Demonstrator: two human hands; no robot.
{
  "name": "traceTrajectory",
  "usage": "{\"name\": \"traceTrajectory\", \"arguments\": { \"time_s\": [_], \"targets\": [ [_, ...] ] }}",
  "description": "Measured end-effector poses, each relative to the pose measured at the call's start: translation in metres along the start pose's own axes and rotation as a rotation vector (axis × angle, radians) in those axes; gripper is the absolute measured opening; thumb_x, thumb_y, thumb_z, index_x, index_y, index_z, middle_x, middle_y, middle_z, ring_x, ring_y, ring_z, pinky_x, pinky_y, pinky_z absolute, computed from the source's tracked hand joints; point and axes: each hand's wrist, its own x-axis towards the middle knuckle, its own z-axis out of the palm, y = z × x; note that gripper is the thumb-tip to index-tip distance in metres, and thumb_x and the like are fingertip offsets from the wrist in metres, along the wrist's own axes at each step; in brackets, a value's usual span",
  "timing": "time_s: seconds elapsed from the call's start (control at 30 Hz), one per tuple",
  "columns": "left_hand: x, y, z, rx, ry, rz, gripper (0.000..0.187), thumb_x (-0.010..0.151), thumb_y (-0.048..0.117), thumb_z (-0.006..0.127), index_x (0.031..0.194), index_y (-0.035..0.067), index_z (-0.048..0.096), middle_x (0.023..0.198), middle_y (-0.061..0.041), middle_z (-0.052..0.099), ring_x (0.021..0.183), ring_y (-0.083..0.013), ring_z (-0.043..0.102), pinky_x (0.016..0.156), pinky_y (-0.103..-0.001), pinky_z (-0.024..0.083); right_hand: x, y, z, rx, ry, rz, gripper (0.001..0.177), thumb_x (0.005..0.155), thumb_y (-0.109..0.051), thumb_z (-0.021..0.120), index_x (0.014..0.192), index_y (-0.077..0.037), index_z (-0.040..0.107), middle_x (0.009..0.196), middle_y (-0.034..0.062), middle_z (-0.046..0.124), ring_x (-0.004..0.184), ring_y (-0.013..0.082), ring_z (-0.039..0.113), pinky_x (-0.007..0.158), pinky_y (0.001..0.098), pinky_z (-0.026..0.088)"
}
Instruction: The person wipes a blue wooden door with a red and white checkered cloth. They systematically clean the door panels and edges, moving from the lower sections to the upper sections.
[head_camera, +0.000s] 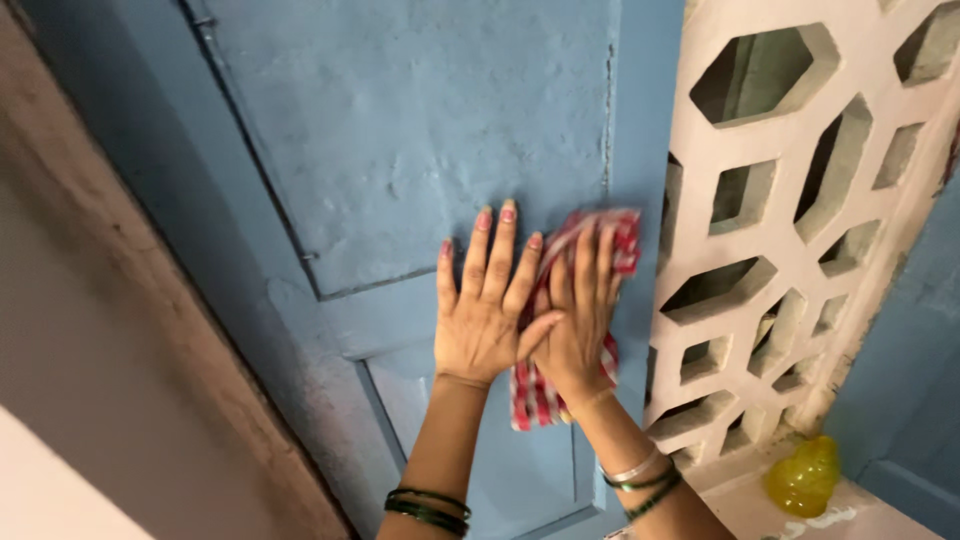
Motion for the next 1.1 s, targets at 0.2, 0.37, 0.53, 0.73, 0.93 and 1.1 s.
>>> {"name": "traceTrajectory", "arguments": {
  "time_s": [0.2, 0.37, 0.53, 0.73, 0.93, 1.1],
  "targets": [
    [-0.002, -0.002, 0.001, 0.017, -0.01, 0.018, 0.087, 0.098, 0.074, 0.038, 0.162, 0.016, 0.036, 0.17, -0.013, 0.026, 0.158, -0.0308, 0.024, 0.125, -0.059, 0.014, -0.013, 0.022, -0.016, -0.093, -0.059, -0.005, 0.039, 0.099, -0.02, 0.048, 0.132, 0.001, 0.048, 0.167, 0.0289, 0.023, 0.158, 0.0493, 0.014, 0.124, 0.0685, 0.007],
    [-0.005, -0.003, 0.005, -0.025, 0.011, 0.012, 0.088, 0.097, 0.077, 0.037, 0.162, 0.017, 0.035, 0.171, -0.013, 0.025, 0.159, -0.0314, 0.024, 0.126, -0.059, 0.011, 0.05, 0.003, 0.012, -0.066, 0.176, 0.081, 0.053, 0.111, -0.031, 0.046, 0.152, 0.002, 0.043, 0.169, 0.0292, 0.021, 0.161, 0.0493, 0.012, 0.13, 0.0646, 0.01],
    [-0.008, -0.006, 0.006, -0.078, 0.037, 0.043, 0.092, 0.095, 0.079, 0.035, 0.162, 0.018, 0.033, 0.17, -0.014, 0.024, 0.158, -0.0333, 0.022, 0.125, -0.061, 0.01, 0.014, -0.009, 0.01, -0.067, -0.008, -0.016, 0.059, 0.106, -0.039, 0.046, 0.151, -0.001, 0.046, 0.168, 0.0246, 0.026, 0.16, 0.0469, 0.016, 0.128, 0.0674, 0.007],
    [-0.006, -0.004, 0.002, -0.097, 0.02, 0.02, 0.093, 0.095, 0.08, 0.035, 0.164, 0.018, 0.033, 0.172, -0.014, 0.025, 0.16, -0.0319, 0.023, 0.127, -0.06, 0.011, 0.025, 0.039, -0.016, -0.15, 0.024, -0.007, 0.051, 0.107, -0.038, 0.044, 0.143, -0.002, 0.044, 0.17, 0.027, 0.021, 0.161, 0.0477, 0.015, 0.127, 0.0675, 0.002],
    [-0.008, -0.005, 0.004, -0.088, 0.014, 0.004, 0.094, 0.093, 0.081, 0.034, 0.163, 0.018, 0.034, 0.171, -0.014, 0.025, 0.159, -0.0331, 0.024, 0.125, -0.061, 0.01, 0.055, 0.002, 0.022, -0.133, 0.116, 0.016, 0.053, 0.112, -0.036, 0.047, 0.154, -0.004, 0.041, 0.171, 0.0247, 0.022, 0.162, 0.0464, 0.014, 0.131, 0.0645, 0.006],
    [-0.01, -0.003, 0.004, -0.079, 0.063, 0.005, 0.094, 0.092, 0.082, 0.034, 0.161, 0.019, 0.036, 0.17, -0.015, 0.028, 0.159, -0.0349, 0.025, 0.126, -0.064, 0.009, 0.023, 0.009, 0.004, 0.049, -0.087, -0.153, 0.054, 0.107, -0.034, 0.052, 0.149, -0.002, 0.038, 0.169, 0.0229, 0.026, 0.162, 0.0467, 0.017, 0.129, 0.0694, 0.013]
  ]
}}
